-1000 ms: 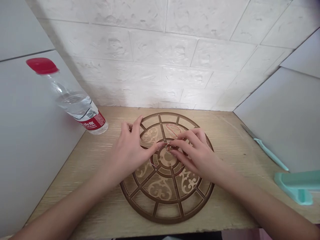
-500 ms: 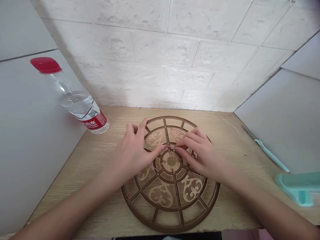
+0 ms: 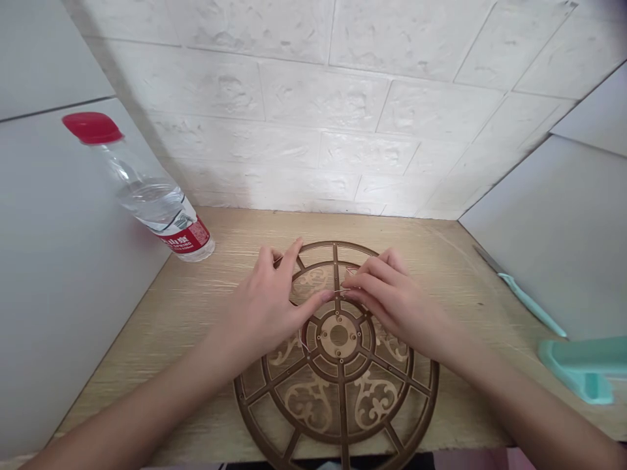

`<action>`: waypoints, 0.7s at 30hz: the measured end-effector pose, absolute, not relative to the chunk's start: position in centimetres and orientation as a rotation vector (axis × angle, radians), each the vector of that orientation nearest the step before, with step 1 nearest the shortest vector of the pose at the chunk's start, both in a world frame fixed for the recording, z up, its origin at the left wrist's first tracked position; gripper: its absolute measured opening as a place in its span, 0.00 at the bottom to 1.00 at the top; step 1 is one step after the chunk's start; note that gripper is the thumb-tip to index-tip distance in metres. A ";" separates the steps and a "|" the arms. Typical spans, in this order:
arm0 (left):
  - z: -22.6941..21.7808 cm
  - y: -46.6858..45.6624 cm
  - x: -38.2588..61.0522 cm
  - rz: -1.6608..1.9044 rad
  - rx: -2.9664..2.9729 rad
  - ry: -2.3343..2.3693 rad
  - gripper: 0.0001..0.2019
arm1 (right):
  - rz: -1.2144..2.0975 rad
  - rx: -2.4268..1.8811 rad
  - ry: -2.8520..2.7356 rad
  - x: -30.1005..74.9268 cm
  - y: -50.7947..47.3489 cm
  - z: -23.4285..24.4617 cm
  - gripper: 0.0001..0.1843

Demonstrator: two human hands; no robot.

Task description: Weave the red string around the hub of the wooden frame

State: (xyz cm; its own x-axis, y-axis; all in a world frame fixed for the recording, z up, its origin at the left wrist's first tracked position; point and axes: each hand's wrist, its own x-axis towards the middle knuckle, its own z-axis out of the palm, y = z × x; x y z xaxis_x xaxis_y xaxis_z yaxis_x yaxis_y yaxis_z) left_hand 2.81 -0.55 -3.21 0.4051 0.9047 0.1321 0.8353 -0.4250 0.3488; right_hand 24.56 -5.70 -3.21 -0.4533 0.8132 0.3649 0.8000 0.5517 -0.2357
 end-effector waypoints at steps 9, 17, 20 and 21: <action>-3.2 -0.6 2.9 0.464 2.427 1.533 0.38 | -0.123 -1.320 -2.477 24.9 -6.1 -2.9 0.06; -3.2 -0.7 2.8 0.466 2.420 1.519 0.36 | -0.208 -1.250 -2.464 24.1 -5.6 -3.4 0.10; -3.2 -0.6 2.8 0.474 2.423 1.522 0.36 | -0.219 -1.226 -2.453 23.9 -5.5 -3.6 0.10; -3.2 -0.6 2.8 0.475 2.428 1.525 0.36 | -0.234 -1.223 -2.454 23.8 -5.5 -3.6 0.10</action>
State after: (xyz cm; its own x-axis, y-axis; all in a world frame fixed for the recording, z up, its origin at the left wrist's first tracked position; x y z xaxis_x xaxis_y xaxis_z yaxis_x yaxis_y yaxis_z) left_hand 2.81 -0.64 -3.23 0.4041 0.9028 0.1471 0.8268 -0.4293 0.3635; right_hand 23.82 -5.50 -3.59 -0.5446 0.7308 0.4116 0.7954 0.6057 -0.0229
